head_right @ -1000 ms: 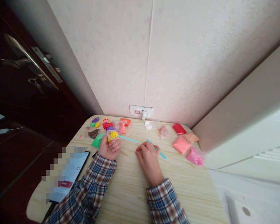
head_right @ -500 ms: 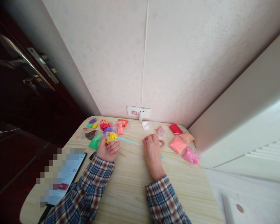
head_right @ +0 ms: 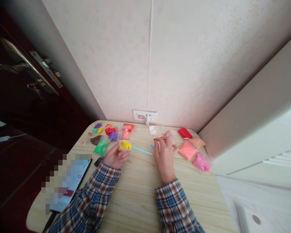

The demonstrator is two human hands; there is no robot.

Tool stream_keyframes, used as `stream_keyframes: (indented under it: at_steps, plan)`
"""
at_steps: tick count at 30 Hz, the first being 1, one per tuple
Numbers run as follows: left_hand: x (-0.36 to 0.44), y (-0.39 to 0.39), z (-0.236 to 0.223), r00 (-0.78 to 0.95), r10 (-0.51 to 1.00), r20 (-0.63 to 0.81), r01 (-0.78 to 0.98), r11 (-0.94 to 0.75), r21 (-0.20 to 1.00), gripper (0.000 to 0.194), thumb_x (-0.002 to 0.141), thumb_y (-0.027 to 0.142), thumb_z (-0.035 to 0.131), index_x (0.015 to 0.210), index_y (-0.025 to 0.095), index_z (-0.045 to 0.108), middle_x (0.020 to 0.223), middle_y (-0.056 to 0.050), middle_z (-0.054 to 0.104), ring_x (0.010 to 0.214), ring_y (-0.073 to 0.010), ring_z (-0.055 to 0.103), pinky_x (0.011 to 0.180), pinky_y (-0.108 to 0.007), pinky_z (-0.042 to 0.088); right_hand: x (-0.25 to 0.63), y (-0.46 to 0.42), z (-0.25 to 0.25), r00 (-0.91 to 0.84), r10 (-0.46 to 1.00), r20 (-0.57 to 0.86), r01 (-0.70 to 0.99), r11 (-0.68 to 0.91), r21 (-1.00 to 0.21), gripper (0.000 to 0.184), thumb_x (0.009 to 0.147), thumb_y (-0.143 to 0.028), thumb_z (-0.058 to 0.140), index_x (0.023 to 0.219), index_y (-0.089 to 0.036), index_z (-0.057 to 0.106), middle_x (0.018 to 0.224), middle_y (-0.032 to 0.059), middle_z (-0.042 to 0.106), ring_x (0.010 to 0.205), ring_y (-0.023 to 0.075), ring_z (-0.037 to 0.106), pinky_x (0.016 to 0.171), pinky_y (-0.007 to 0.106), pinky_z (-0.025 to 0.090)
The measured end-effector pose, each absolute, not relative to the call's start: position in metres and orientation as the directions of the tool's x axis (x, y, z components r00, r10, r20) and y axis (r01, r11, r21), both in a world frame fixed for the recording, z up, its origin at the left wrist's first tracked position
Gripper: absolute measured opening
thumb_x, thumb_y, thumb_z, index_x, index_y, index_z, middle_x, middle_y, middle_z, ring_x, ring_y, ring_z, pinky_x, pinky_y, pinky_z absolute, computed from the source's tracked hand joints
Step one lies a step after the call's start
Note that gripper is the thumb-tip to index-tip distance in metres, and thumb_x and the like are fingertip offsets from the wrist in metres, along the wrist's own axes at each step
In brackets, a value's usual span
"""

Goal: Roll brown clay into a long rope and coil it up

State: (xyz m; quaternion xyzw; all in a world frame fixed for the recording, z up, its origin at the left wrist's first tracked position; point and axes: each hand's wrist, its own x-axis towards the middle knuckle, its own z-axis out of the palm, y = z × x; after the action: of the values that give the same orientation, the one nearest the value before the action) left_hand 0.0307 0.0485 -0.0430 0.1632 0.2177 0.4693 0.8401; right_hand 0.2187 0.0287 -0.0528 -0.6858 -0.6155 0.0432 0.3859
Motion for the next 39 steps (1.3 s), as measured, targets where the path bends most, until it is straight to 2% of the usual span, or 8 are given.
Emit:
stream_keyframes:
  at_steps: [5, 7, 10, 14, 18, 23, 31, 39]
  plan:
    - [0.032, 0.048, -0.045, 0.493, 0.855, -0.160, -0.629, 0.478, 0.613, 0.024, 0.073, 0.029, 0.066, 0.086, 0.022, 0.047, 0.046, 0.008, 0.041, 0.034, -0.0037, 0.029, 0.033, -0.011, 0.019, 0.211, 0.008, -0.034, -0.030, 0.912, 0.408, 0.623, 0.336, -0.706, 0.030, 0.094, -0.031, 0.031, 0.110, -0.020, 0.054, 0.103, 0.0091, 0.054, 0.093, 0.0201, 0.053, 0.081, 0.036, 0.041]
    - [0.034, 0.048, -0.046, 0.486, 0.858, -0.165, -0.589, 0.461, 0.664, 0.028, 0.073, 0.032, 0.066, 0.087, 0.023, 0.044, 0.046, 0.009, 0.040, 0.034, -0.0035, 0.028, 0.033, -0.011, 0.018, 0.205, 0.003, -0.033, -0.133, 0.924, 0.360, 0.596, 0.364, -0.716, 0.030, 0.093, -0.031, 0.035, 0.118, -0.020, 0.046, 0.104, 0.0094, 0.054, 0.090, 0.0194, 0.054, 0.078, 0.034, 0.044]
    - [0.036, 0.048, -0.046, 0.482, 0.859, -0.174, -0.524, 0.442, 0.729, 0.037, 0.070, 0.039, 0.068, 0.088, 0.023, 0.041, 0.046, 0.011, 0.039, 0.033, -0.0026, 0.025, 0.033, -0.011, 0.019, 0.200, 0.001, -0.035, -0.213, 0.924, 0.316, 0.605, 0.379, -0.700, 0.023, 0.094, -0.027, 0.036, 0.111, -0.021, 0.050, 0.092, 0.0066, 0.058, 0.083, 0.0186, 0.056, 0.072, 0.031, 0.045]
    - [0.037, 0.049, -0.045, 0.492, 0.847, -0.202, -0.466, 0.452, 0.760, 0.041, 0.067, 0.046, 0.069, 0.083, 0.022, 0.040, 0.042, 0.014, 0.030, 0.031, -0.0017, 0.018, 0.030, -0.011, 0.018, 0.201, 0.002, -0.036, -0.216, 0.918, 0.332, 0.608, 0.393, -0.690, 0.023, 0.094, -0.024, 0.036, 0.096, -0.022, 0.059, 0.081, 0.0041, 0.055, 0.075, 0.0168, 0.055, 0.066, 0.028, 0.043]
    - [0.038, 0.048, -0.044, 0.460, 0.860, -0.223, -0.435, 0.437, 0.787, 0.042, 0.066, 0.052, 0.067, 0.078, 0.021, 0.041, 0.039, 0.016, 0.020, 0.029, -0.0012, 0.010, 0.028, -0.011, 0.013, 0.202, 0.000, -0.034, -0.243, 0.912, 0.330, 0.592, 0.409, -0.694, 0.024, 0.094, -0.022, 0.036, 0.096, -0.021, 0.059, 0.081, 0.0036, 0.054, 0.073, 0.0158, 0.055, 0.065, 0.026, 0.042]
    - [0.041, 0.046, -0.044, 0.385, 0.892, -0.237, -0.432, 0.401, 0.808, 0.047, 0.061, 0.057, 0.068, 0.076, 0.020, 0.043, 0.038, 0.016, 0.021, 0.029, -0.0005, 0.010, 0.027, -0.011, 0.011, 0.203, -0.004, -0.033, -0.256, 0.891, 0.375, 0.566, 0.453, -0.688, 0.025, 0.094, -0.022, 0.035, 0.097, -0.021, 0.060, 0.081, 0.0039, 0.054, 0.075, 0.0156, 0.054, 0.066, 0.026, 0.043]
    - [0.041, 0.047, -0.047, 0.258, 0.934, -0.249, -0.503, 0.349, 0.790, 0.036, 0.069, 0.049, 0.065, 0.078, 0.020, 0.046, 0.039, 0.015, 0.022, 0.028, -0.0013, 0.012, 0.029, -0.012, 0.008, 0.207, -0.009, -0.033, -0.235, 0.887, 0.398, 0.568, 0.457, -0.684, 0.025, 0.093, -0.024, 0.036, 0.092, -0.020, 0.061, 0.080, 0.0051, 0.057, 0.074, 0.0164, 0.055, 0.066, 0.028, 0.045]
    - [0.033, 0.051, -0.047, 0.222, 0.929, -0.298, -0.619, 0.370, 0.693, 0.038, 0.070, 0.044, 0.066, 0.067, 0.020, 0.037, 0.040, 0.015, 0.018, 0.029, -0.0016, 0.014, 0.028, -0.011, 0.012, 0.215, -0.009, -0.033, -0.182, 0.899, 0.398, 0.607, 0.421, -0.673, 0.023, 0.092, -0.023, 0.039, 0.088, -0.019, 0.061, 0.078, 0.0050, 0.056, 0.074, 0.0170, 0.054, 0.066, 0.029, 0.043]
